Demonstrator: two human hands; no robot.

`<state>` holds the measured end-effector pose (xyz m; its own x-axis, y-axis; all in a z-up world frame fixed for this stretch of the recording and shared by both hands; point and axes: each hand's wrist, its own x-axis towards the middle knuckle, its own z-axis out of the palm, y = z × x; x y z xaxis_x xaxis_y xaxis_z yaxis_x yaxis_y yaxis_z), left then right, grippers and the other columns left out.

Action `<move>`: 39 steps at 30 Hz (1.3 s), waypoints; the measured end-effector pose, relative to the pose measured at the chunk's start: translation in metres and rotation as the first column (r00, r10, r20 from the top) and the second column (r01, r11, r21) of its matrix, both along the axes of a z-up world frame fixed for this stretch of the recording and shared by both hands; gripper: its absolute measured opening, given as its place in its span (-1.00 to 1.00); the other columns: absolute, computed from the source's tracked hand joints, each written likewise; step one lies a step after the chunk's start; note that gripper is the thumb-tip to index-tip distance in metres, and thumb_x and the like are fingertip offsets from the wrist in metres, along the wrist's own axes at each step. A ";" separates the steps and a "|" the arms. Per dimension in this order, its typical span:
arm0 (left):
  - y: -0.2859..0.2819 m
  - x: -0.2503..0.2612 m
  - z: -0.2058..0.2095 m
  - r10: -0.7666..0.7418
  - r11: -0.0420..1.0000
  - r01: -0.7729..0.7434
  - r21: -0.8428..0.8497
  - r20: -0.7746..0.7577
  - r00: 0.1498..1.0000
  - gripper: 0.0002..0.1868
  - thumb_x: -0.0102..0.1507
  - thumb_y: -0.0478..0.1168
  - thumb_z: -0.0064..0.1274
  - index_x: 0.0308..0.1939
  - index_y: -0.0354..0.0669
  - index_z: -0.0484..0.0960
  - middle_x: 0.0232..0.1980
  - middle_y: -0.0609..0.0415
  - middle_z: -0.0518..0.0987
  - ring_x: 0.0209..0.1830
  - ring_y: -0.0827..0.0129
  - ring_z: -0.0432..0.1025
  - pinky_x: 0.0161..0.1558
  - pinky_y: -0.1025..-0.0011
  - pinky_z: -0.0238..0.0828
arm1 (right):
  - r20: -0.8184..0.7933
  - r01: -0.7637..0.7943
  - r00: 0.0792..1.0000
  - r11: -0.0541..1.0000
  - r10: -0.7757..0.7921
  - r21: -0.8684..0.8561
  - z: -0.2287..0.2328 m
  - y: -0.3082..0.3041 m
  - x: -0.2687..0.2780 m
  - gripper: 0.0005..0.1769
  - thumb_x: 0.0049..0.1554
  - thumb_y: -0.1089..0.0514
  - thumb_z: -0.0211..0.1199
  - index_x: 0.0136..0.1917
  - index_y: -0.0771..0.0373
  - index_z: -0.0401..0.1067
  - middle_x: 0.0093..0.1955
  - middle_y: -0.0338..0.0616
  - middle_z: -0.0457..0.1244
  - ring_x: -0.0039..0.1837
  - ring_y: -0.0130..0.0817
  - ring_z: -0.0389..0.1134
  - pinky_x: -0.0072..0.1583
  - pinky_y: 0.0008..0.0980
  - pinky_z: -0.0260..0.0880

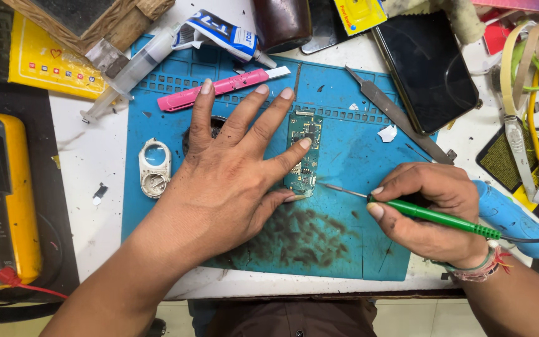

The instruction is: The person uses a green-handled tool to work on a small green circuit board placed on a blue mat. They apply a substance from a syringe onto the board and continue to manipulate the components with the tool.

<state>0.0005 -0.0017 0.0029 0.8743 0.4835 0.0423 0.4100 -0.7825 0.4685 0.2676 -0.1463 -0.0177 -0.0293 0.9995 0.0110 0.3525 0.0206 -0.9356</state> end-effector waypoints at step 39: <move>-0.015 -0.005 0.015 -0.229 0.970 0.234 0.061 -0.086 0.970 -0.32 0.03 0.02 0.20 0.26 0.10 0.57 0.51 -0.16 0.18 0.52 -0.03 0.00 0.43 -0.30 -0.49 | -0.157 0.513 0.856 0.844 -0.492 0.155 0.000 -0.101 -0.033 -0.80 0.38 0.20 0.26 0.15 0.40 0.40 -0.03 0.00 0.40 -0.01 -0.33 0.48 0.10 -0.43 0.52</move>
